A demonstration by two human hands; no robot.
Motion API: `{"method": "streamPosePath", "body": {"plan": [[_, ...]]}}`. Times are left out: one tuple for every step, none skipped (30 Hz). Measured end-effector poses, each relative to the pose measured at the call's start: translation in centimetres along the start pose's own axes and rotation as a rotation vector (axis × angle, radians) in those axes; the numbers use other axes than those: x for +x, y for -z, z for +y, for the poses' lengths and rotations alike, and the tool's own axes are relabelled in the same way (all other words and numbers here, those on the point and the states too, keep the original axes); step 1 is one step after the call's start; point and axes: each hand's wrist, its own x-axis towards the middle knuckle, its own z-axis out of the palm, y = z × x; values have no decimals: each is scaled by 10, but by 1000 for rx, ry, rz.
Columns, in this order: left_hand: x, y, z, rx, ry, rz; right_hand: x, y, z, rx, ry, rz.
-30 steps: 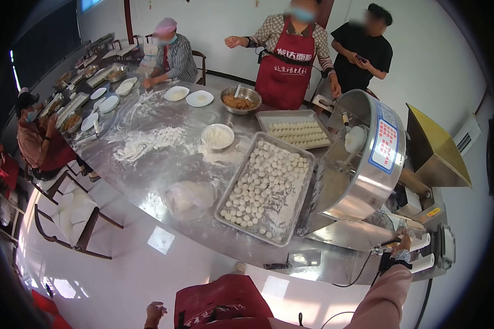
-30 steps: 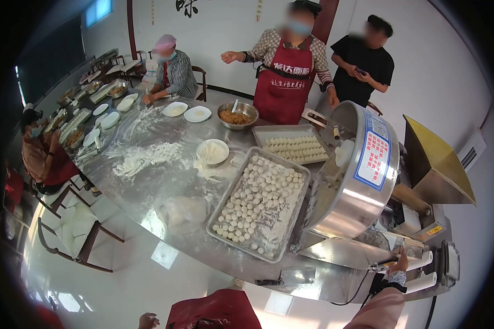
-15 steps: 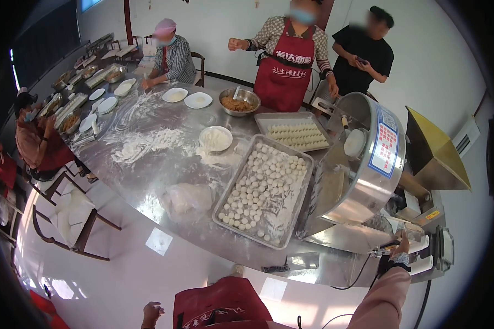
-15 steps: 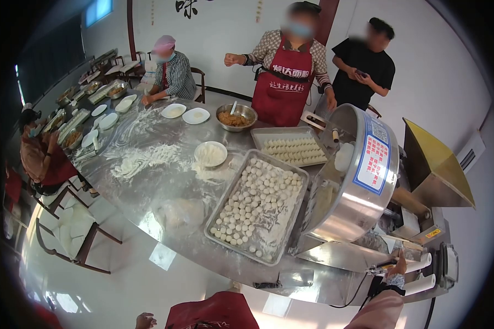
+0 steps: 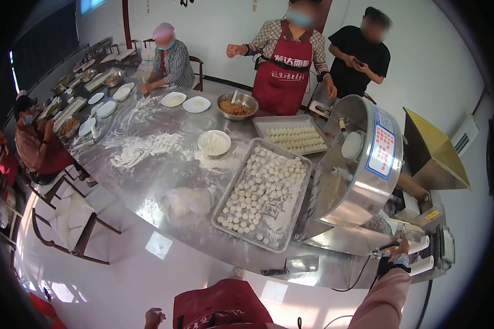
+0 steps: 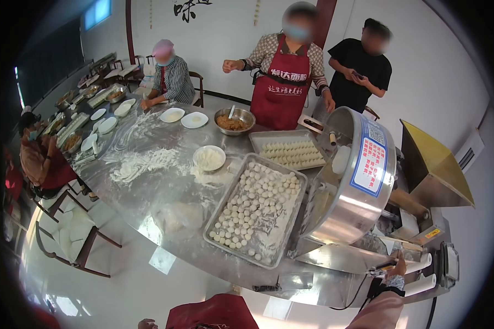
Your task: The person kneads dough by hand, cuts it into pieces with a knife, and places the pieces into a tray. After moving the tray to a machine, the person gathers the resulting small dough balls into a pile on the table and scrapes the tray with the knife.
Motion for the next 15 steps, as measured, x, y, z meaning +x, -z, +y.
{"method": "streamPosePath", "body": {"plan": [[0,1,-1,82,-75,-5,-1,-1,0,11,-10,16],[0,2,-3,81,-76,-1,-4,-3,0,22,-22,30],[1,1,-3,104,-65,-1,-9,-6,-1,26,-23,27],[1,1,-2,126,-55,-2,-18,-10,-4,16,-21,47],[8,1,-15,126,-58,1,-23,-12,-6,5,-19,68],[16,0,-26,152,-63,-2,1,-2,2,11,-19,65],[23,0,-34,179,-67,-6,35,12,11,19,11,-1],[23,1,-30,179,-70,-3,56,21,18,26,41,-68],[16,2,-30,157,-121,-8,55,20,19,23,38,-67],[11,3,-29,137,-170,-13,42,13,17,44,74,-47],[7,5,-29,141,-162,-16,20,4,12,60,110,-27],[6,4,-26,133,-147,-17,-5,-7,2,55,110,-24],[5,3,-24,125,-133,-20,-32,-16,-9,12,10,33],[2,2,-21,126,-132,-26,-45,-19,-16,-29,-89,90],[2,1,-18,67,-102,-34,-19,-7,-8,-27,-86,93]]}}
